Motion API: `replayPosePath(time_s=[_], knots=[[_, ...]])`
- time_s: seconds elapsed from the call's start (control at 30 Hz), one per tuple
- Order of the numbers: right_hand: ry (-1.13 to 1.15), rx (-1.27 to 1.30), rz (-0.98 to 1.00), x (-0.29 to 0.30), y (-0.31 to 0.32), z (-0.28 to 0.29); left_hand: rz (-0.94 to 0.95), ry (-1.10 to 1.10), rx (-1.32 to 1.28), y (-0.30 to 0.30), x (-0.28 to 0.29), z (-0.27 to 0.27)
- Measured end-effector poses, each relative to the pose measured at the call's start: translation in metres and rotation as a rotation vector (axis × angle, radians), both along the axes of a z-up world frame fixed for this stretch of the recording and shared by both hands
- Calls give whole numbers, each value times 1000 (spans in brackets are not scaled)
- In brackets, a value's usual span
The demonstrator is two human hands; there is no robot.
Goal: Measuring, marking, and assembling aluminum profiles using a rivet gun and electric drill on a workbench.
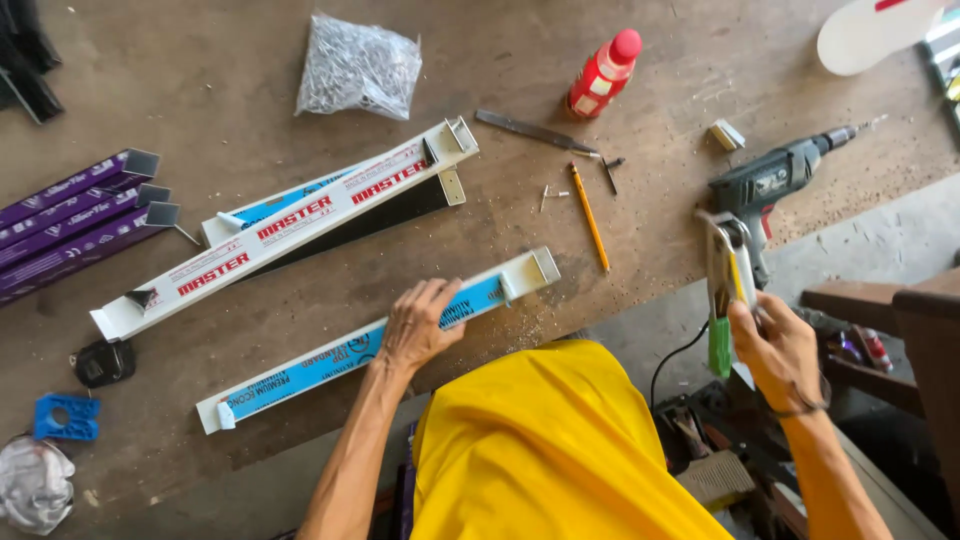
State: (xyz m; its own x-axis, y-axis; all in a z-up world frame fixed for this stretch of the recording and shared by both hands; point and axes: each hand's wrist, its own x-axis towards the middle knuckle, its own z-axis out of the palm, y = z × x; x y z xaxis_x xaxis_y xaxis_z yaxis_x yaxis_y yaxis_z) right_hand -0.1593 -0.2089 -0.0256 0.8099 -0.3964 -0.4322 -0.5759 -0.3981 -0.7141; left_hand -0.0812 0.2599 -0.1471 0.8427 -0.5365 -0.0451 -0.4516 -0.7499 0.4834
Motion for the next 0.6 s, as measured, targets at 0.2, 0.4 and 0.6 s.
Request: replayPosePath(time_s=[0.2, 0.4, 0.6], knots=[[-172, -497, 99, 89, 10, -106, 107, -172, 66, 22, 59, -31], [-154, -479, 79, 119, 10, -160, 544, -108, 156, 61, 124, 62], [-255, -585, 224, 107, -3, -179, 280, -137, 292, 129, 160, -8]])
